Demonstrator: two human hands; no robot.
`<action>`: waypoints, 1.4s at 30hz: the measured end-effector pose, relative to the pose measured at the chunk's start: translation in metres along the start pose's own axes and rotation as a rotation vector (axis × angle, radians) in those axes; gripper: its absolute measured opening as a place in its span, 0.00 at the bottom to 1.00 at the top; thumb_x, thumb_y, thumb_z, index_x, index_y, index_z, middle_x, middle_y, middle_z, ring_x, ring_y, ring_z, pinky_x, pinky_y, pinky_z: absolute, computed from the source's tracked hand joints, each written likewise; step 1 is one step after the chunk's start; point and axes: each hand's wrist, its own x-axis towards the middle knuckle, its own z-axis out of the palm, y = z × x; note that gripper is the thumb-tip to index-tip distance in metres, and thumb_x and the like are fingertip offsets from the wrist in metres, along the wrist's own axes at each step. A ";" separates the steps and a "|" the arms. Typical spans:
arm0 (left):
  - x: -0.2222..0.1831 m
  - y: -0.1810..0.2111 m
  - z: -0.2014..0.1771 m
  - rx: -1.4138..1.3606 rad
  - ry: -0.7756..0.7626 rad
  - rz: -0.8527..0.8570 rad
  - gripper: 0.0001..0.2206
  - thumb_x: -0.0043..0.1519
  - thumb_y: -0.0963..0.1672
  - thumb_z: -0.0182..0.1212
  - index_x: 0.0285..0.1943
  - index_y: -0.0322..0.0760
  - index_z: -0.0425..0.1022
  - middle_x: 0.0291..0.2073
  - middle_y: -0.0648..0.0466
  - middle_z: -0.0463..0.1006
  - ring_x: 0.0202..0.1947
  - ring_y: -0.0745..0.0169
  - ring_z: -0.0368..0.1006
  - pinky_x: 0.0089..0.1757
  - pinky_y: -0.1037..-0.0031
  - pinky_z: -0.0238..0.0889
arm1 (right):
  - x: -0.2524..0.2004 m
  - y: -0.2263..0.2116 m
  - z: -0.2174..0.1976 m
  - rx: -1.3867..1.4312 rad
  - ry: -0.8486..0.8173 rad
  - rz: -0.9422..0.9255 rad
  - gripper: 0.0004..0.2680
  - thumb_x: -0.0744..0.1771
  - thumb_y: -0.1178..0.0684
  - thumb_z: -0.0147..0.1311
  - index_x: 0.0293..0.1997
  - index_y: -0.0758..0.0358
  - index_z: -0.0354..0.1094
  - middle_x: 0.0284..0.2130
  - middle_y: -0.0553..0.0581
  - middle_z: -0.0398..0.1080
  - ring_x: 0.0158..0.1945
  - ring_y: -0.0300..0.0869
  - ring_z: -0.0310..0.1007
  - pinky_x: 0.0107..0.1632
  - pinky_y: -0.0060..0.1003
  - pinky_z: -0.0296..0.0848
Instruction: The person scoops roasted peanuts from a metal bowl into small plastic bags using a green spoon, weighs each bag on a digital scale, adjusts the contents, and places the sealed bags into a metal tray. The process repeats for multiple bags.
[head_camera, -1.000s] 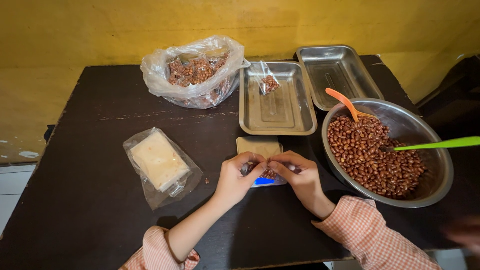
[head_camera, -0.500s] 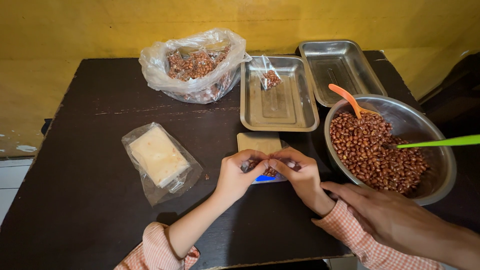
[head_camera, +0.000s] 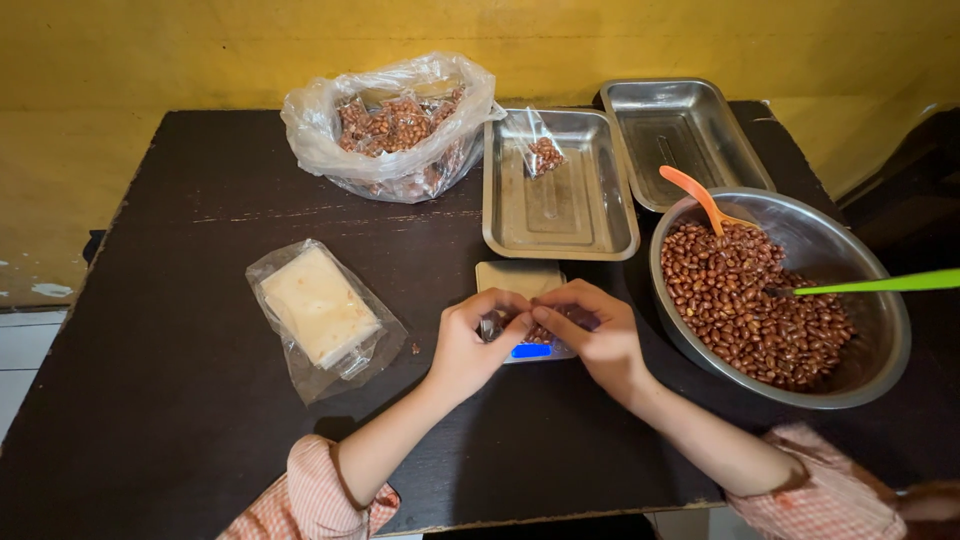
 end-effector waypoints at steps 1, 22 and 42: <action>-0.001 -0.001 0.002 -0.002 0.001 0.001 0.02 0.50 0.41 0.64 0.30 0.37 0.77 0.19 0.53 0.77 0.18 0.68 0.71 0.24 0.81 0.65 | 0.000 0.005 -0.003 -0.002 0.000 -0.001 0.03 0.59 0.62 0.60 0.31 0.68 0.72 0.20 0.57 0.68 0.22 0.37 0.68 0.29 0.29 0.69; 0.001 -0.006 0.001 0.038 0.079 -0.055 0.03 0.52 0.38 0.61 0.33 0.34 0.77 0.23 0.47 0.77 0.24 0.59 0.74 0.28 0.76 0.67 | 0.019 -0.002 -0.002 -0.084 -0.199 0.044 0.05 0.60 0.61 0.57 0.36 0.67 0.72 0.22 0.57 0.69 0.23 0.39 0.71 0.27 0.32 0.71; 0.001 -0.003 -0.001 -0.010 0.043 -0.118 0.05 0.57 0.41 0.57 0.32 0.36 0.78 0.17 0.49 0.76 0.17 0.67 0.70 0.23 0.77 0.66 | 0.023 0.004 -0.002 0.114 -0.187 0.145 0.12 0.58 0.62 0.60 0.43 0.68 0.68 0.30 0.57 0.70 0.31 0.35 0.68 0.35 0.32 0.72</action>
